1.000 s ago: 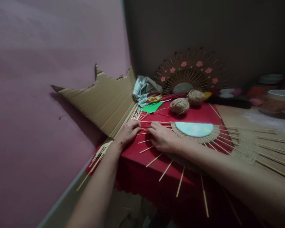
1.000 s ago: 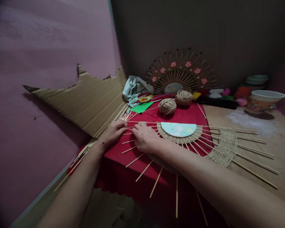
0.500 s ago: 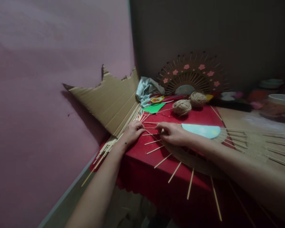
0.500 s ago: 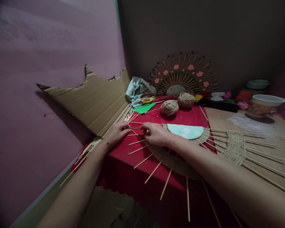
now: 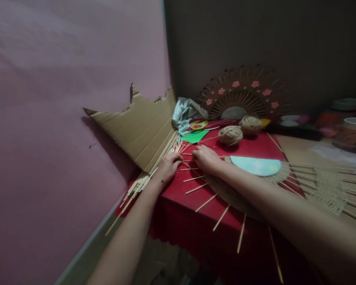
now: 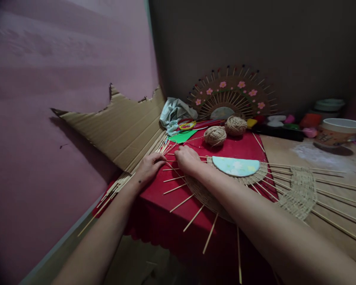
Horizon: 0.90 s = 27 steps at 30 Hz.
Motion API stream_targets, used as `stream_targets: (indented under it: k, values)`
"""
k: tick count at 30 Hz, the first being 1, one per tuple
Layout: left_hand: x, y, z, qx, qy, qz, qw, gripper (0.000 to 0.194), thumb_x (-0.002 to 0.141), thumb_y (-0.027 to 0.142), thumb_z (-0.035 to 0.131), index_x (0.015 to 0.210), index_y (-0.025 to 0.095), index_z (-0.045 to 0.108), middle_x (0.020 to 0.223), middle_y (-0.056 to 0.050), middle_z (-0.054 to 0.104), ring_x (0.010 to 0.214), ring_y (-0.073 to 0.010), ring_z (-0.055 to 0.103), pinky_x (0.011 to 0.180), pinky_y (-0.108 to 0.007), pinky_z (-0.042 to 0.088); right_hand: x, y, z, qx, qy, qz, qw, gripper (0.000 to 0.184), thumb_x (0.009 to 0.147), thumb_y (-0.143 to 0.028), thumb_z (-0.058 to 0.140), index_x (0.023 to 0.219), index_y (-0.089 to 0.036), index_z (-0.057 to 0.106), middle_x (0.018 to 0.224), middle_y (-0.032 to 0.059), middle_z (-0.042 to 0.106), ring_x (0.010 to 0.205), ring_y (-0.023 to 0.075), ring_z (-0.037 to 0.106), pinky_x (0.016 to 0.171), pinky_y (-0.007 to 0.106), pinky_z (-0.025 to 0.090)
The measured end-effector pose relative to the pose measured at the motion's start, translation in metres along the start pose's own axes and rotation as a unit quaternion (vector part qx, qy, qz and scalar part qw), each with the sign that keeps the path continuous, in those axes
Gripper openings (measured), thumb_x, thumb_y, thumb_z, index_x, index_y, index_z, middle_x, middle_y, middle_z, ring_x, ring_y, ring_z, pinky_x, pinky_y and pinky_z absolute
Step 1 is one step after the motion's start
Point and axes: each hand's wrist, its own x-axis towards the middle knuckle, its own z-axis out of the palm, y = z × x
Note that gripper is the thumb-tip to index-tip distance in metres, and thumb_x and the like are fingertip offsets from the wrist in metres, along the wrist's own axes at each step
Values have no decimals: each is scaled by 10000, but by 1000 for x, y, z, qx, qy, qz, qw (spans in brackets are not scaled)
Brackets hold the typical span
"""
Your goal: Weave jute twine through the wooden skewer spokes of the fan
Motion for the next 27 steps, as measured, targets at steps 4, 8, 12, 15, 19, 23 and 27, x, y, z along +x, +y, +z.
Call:
stream_targets:
  k: [4,8,12,15,19,23,27]
  values:
    - [0,-2,-1,3,24,-29,999,140,785,139,540,878,183,635,846,-36,679,808,-172,624,774,-300,479,1,-4,1,-38,-13,-6,999,263,884,-120,390,977,-104,636,977,162,629,914,243,563,771,333,415]
    - [0,-4,0,4,38,-42,998,199,785,133,524,963,171,602,845,-41,668,785,-171,622,758,-303,482,0,-6,-3,-60,-18,-12,998,294,885,-93,348,1019,-70,610,998,197,622,926,257,556,799,354,400]
    - [1,-4,0,1,40,-39,998,212,781,136,535,981,172,595,825,-31,667,774,-161,629,753,-289,488,-2,-9,-8,-65,-19,-14,998,306,882,-81,337,1055,-59,588,1042,200,610,948,255,544,807,353,387]
    - [4,-4,1,3,41,-28,999,188,783,154,550,960,173,611,809,-27,673,759,-159,632,736,-283,490,-8,-13,-11,-59,-29,-20,998,281,879,-91,361,1041,-70,590,1022,179,620,921,237,549,794,336,383]
    - [9,-5,0,8,48,6,999,184,781,161,568,956,175,625,839,-23,680,772,-149,628,746,-269,490,-17,-15,-11,-47,-39,-29,998,258,870,-97,386,1027,-86,590,998,157,626,902,225,547,786,324,376]
    - [15,-4,-2,25,45,56,997,171,754,143,608,916,176,649,871,-32,687,823,-158,617,806,-284,473,-22,-14,-6,-36,-34,-38,998,259,875,-111,373,1024,-99,585,1004,152,618,922,235,537,796,336,368]
    - [28,5,-4,36,20,109,993,110,747,117,602,822,159,670,867,-54,691,837,-166,612,811,-285,468,-23,-10,-2,-21,-24,-42,999,240,869,-120,379,987,-114,588,964,142,623,912,239,538,775,334,369]
